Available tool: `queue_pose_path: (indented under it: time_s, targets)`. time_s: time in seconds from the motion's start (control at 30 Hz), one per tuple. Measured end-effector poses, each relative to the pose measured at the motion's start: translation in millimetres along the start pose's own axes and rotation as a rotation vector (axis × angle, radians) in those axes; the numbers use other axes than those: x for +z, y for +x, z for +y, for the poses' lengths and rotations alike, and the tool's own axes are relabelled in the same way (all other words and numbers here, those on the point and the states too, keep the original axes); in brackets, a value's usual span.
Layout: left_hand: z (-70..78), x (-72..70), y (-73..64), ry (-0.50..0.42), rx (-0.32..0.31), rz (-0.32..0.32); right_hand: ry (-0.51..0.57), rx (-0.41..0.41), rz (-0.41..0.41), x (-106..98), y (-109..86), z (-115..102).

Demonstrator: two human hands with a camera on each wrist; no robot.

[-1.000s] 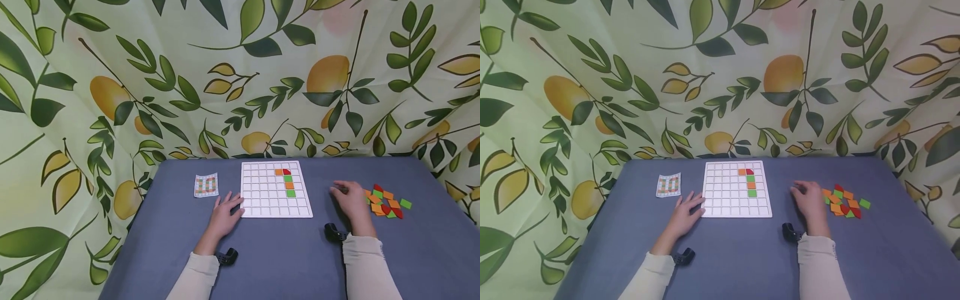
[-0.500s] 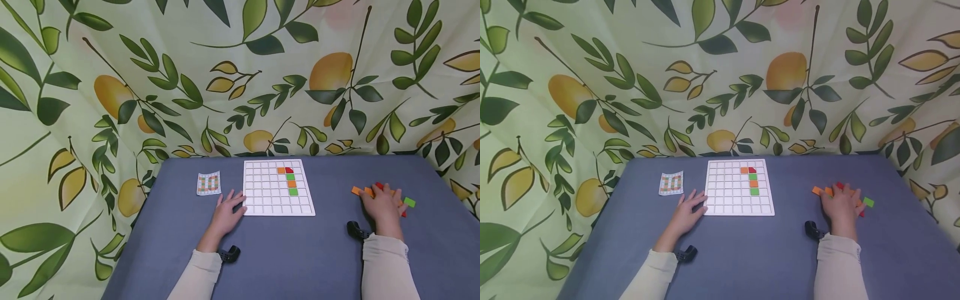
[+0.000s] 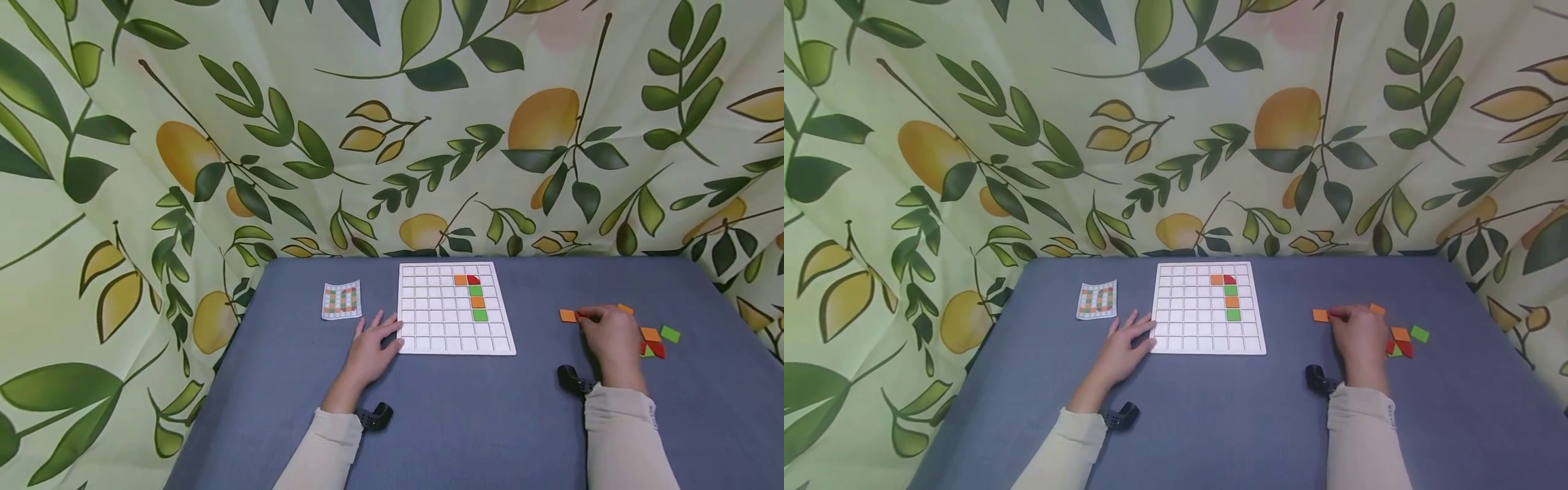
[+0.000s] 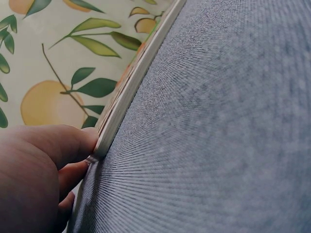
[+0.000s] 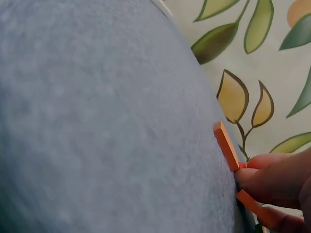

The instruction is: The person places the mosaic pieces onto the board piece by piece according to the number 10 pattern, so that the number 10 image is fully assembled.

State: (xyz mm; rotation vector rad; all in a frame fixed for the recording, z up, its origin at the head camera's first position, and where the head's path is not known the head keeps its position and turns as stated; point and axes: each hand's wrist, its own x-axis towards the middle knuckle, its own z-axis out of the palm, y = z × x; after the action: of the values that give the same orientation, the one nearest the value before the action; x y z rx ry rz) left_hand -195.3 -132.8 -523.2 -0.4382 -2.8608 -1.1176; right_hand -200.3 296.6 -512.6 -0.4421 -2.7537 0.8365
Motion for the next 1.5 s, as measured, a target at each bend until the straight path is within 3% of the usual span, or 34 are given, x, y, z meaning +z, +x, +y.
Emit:
queue_pose_path:
  time_s: [0.23,0.3,0.37,0.6,0.7,0.9,1.17,1.4,1.5]
  targets:
    - [0.1,0.7,-0.9,0.004,-0.007,-0.002,0.06,-0.101,0.085,4,-3.7,-12]
    - [-0.2,0.8,-0.7,0.004,-0.009,-0.001,0.092,-0.13,0.074,7,-4.4,-22]
    - [-0.1,0.6,-0.4,0.005,-0.007,0.002,0.139,-0.147,0.027,12,-5.9,-36]
    - [2.2,-0.7,-0.8,-0.005,0.006,0.002,0.262,-0.175,-0.284,40,-19.2,-83]
    - [3.4,-1.2,-1.0,-0.002,0.021,0.006,0.267,-0.184,-0.354,48,-25.0,-93]
    - [4.0,-1.7,-1.4,-0.008,0.026,0.013,0.259,-0.235,-0.357,55,-28.8,-97]
    - [2.3,-1.7,-1.6,-0.005,0.017,0.009,0.293,-0.149,-0.4,60,-28.3,-98]
    - [1.2,-0.3,-1.4,0.002,0.034,0.021,0.203,-0.281,-0.309,65,-30.8,-96]
    - [1.4,-0.6,-1.6,-0.005,0.03,0.024,0.188,-0.301,-0.3,67,-31.4,-96]
